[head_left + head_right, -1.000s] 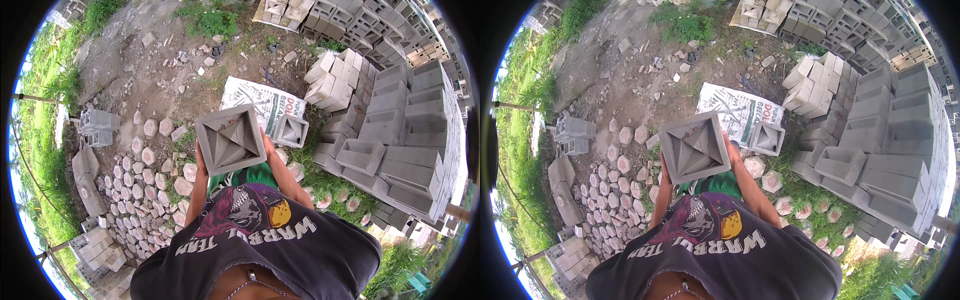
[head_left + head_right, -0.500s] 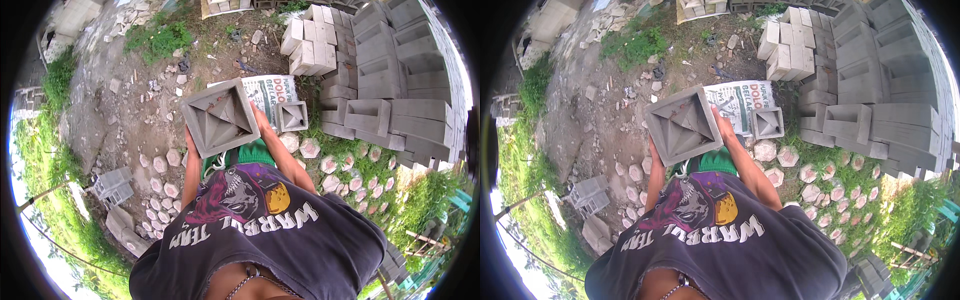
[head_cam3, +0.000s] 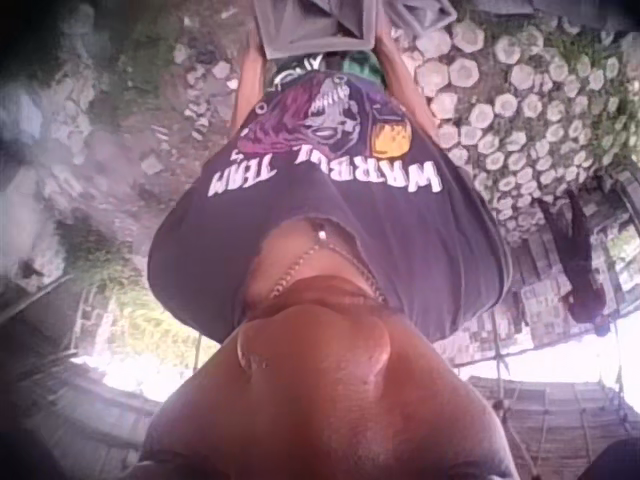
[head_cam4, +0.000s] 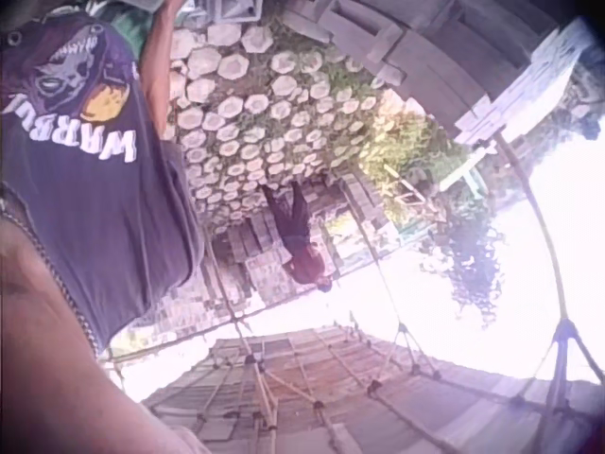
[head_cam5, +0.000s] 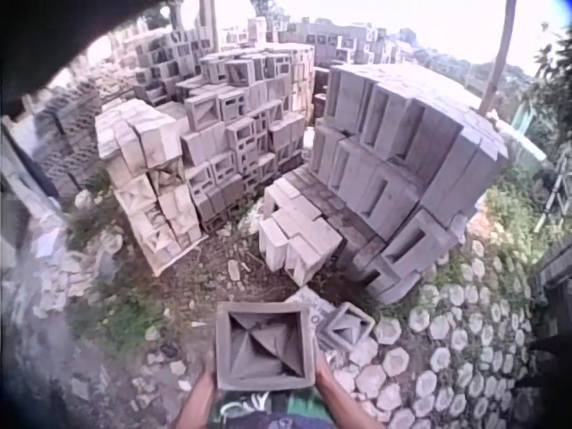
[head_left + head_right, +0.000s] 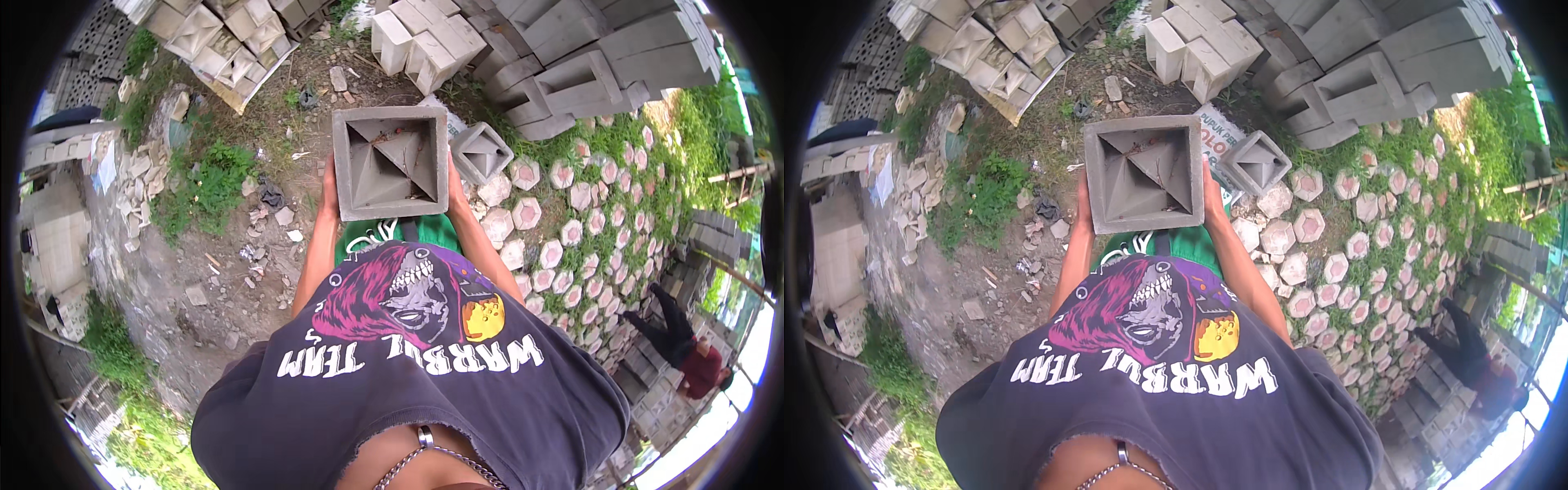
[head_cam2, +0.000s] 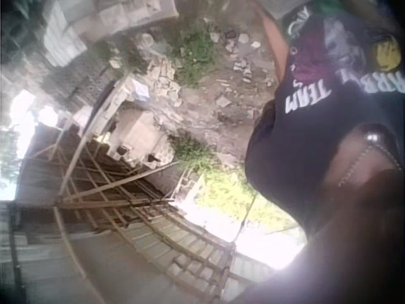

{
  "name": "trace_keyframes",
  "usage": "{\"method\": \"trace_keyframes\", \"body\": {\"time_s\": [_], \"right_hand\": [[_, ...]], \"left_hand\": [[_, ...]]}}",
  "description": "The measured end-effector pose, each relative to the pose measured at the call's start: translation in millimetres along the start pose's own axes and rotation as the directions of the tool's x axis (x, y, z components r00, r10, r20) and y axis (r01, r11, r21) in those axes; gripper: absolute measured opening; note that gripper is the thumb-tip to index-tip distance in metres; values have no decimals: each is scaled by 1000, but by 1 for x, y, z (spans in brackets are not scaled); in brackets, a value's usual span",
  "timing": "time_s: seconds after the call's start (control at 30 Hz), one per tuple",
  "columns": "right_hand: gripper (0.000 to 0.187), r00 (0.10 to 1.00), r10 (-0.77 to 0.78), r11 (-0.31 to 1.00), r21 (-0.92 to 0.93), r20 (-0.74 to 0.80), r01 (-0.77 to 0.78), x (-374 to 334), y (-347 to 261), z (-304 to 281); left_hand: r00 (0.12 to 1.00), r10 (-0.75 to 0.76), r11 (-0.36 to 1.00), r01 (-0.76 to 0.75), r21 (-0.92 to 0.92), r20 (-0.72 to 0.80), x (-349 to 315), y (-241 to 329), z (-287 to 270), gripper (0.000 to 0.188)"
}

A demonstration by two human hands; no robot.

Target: The person picks up hollow concrete blocks by hand from the ground and stacks them on top of existing piles.

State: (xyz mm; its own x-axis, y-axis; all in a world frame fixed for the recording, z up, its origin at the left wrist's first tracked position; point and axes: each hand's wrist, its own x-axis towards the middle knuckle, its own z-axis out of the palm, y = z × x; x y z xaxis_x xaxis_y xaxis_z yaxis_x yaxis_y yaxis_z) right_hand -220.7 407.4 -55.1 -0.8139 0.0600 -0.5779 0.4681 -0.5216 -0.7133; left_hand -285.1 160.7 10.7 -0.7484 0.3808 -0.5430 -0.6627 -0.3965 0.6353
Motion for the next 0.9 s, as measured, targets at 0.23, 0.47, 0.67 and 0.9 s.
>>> {"method": "trace_keyframes", "body": {"time_s": [0.23,0.47,0.67,0.9], "right_hand": [[81,965,-48,975,196,-259,102,-4,3,-6],[64,926,-75,928,313,-370,200,23,-22,-24],[69,880,-52,841,454,-473,293,28,-19,3],[68,777,14,771,501,-630,393,30,-12,39]], "left_hand": [[956,-193,978,170,118,219,76,19,30,62],[879,-353,932,303,198,320,141,35,83,63],[823,-431,866,262,426,371,215,26,42,67],[741,-610,737,399,546,282,244,32,34,71]]}}
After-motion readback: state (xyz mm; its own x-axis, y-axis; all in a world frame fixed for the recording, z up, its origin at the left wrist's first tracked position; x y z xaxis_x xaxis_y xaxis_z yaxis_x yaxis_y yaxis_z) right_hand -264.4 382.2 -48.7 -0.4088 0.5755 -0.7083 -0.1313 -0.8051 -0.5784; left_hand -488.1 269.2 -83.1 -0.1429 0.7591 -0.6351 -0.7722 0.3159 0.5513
